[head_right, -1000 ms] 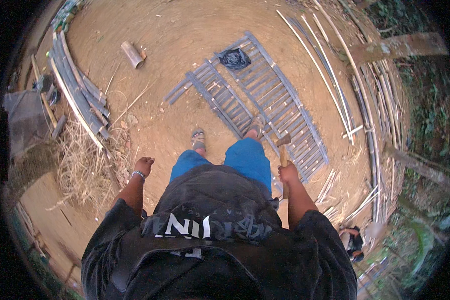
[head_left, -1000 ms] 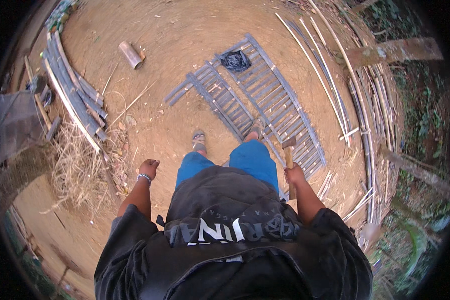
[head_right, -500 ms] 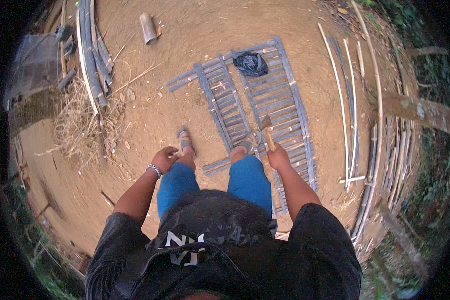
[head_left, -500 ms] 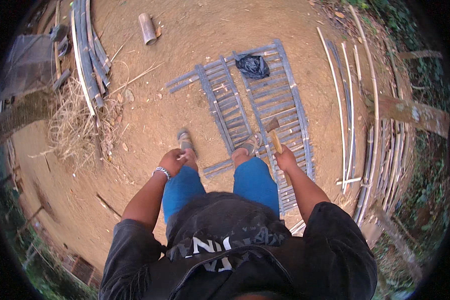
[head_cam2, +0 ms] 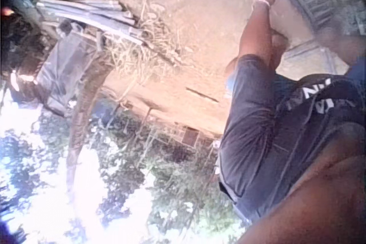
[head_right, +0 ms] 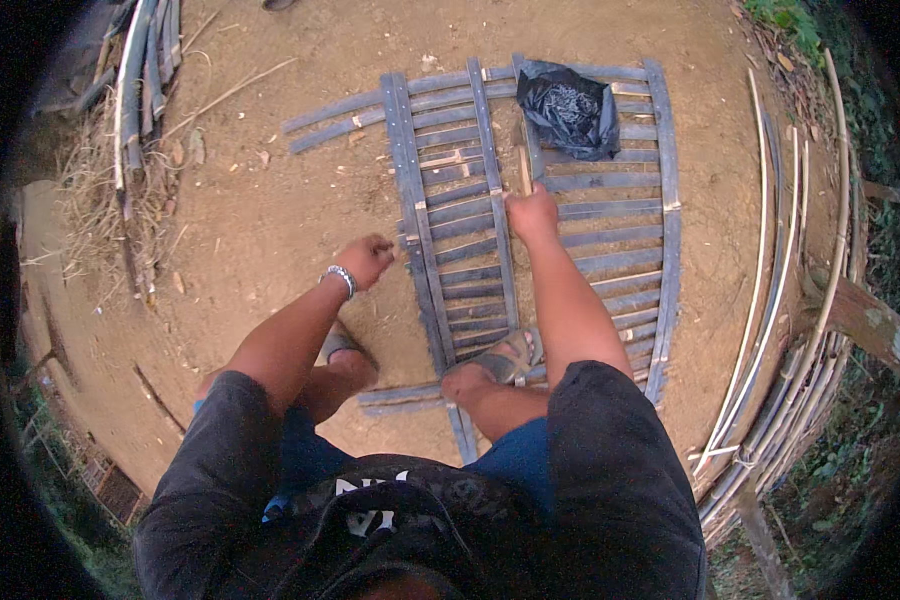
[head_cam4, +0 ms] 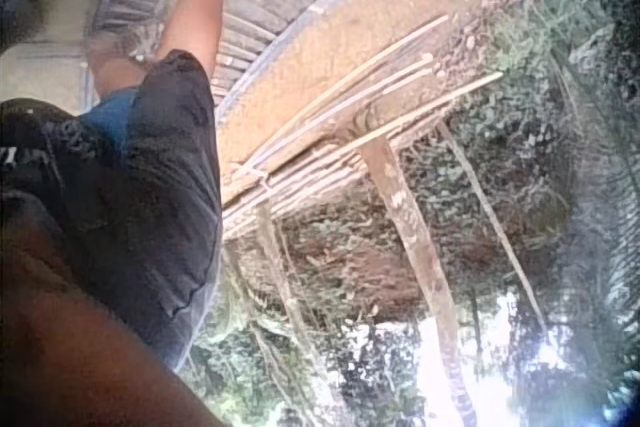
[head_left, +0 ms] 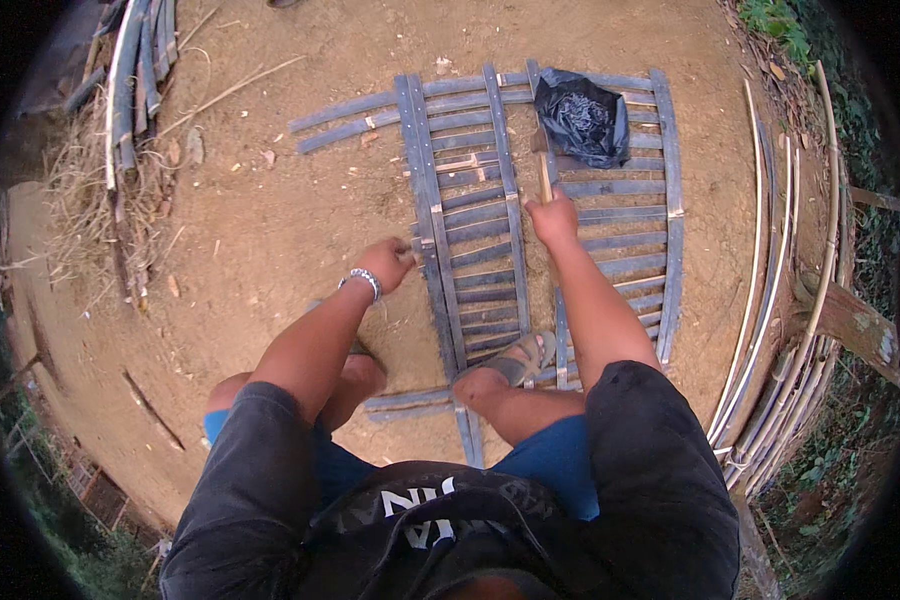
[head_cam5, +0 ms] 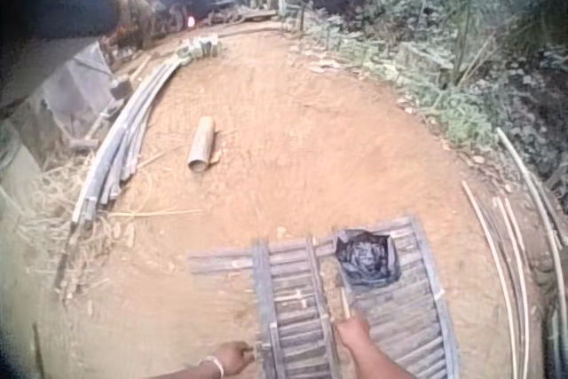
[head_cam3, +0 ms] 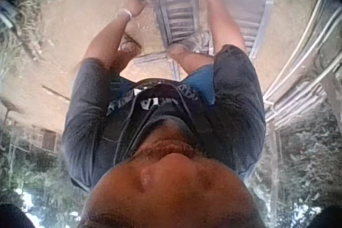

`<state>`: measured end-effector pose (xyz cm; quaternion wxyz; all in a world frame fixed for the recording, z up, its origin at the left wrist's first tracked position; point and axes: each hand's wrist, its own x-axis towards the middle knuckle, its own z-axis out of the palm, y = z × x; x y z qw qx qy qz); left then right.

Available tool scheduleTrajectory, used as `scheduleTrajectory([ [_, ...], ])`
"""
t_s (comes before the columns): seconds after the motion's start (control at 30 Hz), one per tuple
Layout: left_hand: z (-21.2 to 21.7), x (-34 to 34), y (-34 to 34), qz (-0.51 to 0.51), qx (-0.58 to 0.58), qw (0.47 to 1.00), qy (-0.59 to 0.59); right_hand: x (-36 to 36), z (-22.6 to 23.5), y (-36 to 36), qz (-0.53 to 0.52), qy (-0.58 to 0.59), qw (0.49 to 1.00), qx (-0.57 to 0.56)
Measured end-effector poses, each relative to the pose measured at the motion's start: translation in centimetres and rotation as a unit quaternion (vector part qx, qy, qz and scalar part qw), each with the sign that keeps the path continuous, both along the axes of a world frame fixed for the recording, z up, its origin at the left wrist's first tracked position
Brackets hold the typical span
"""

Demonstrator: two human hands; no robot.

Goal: The person is assembling a wooden lattice structure on the ground. They place wooden slats into a frame and use a hammer to drive nails into the wood to secure the pieces together. The person repeatedly picks up nails from a black bag and hammers them into the structure.

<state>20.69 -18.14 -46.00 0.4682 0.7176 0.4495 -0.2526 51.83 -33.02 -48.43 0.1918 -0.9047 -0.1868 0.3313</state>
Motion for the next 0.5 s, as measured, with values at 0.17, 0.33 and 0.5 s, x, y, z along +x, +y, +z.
scheduleTrajectory([
  [0.17, -7.7, 4.4, 0.4, 0.256, 0.161, 0.946, -0.117, 0.9, -6.4, 3.4, -0.007, -0.043, 0.999, 0.0],
  [0.33, -9.3, 6.6, -0.5, 0.303, 0.22, 0.92, -0.117, 1.3, -7.9, 4.5, 0.023, -0.017, 1.0, 0.006],
  [0.5, -10.7, 6.9, -0.4, 0.289, 0.238, 0.919, -0.123, 0.0, -8.6, 4.3, 0.026, -0.051, 0.998, -0.006],
])
